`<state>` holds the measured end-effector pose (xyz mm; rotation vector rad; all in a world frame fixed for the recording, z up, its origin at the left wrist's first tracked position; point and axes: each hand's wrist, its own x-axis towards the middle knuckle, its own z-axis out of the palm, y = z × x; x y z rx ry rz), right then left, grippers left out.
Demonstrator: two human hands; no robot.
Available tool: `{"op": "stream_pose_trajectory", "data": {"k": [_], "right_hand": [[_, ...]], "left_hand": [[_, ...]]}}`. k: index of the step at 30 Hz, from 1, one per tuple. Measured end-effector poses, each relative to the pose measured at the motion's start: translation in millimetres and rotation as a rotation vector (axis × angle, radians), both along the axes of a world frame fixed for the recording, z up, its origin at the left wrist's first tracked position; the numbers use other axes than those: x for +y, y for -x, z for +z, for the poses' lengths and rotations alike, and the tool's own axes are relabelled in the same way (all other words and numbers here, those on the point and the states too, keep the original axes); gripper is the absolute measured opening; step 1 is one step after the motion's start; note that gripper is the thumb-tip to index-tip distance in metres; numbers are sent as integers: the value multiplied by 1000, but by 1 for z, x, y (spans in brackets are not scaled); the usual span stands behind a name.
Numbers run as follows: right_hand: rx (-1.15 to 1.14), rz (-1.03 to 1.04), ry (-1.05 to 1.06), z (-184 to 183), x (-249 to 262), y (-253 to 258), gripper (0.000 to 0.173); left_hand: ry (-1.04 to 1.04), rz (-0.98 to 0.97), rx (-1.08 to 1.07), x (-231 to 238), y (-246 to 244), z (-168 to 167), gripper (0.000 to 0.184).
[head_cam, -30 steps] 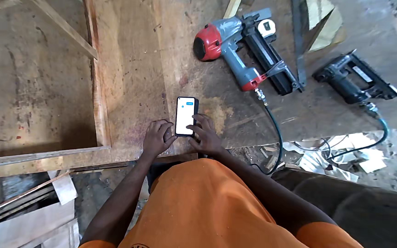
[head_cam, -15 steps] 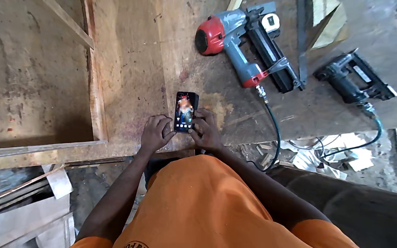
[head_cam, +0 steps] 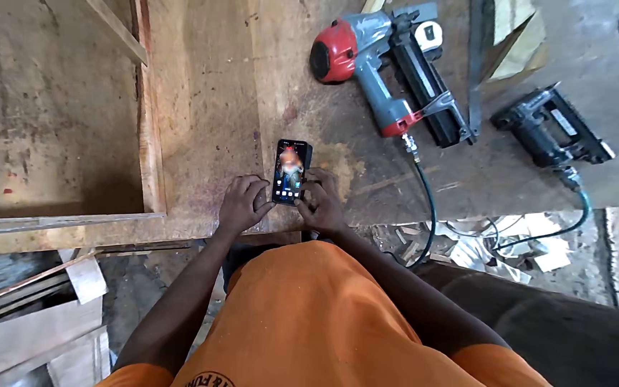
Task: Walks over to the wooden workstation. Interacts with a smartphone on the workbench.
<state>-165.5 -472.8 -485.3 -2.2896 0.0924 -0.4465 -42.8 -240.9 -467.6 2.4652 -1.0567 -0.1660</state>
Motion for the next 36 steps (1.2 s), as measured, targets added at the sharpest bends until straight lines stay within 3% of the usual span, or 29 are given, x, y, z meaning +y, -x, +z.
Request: {"op": "stream_pose_trajectory", "data": {"k": [11,21,36], "right_hand": [[55,-4,14,3,0,-2,48],[94,-61,68,4,-1,-30,51],[81,-45,66,2,0,-28,41]], "left_hand": [[2,-2,-15,0,0,-2,56],[27,-9,-42,0,-1,-4,56],[2,-1,-17,0,0,-1,55]]}}
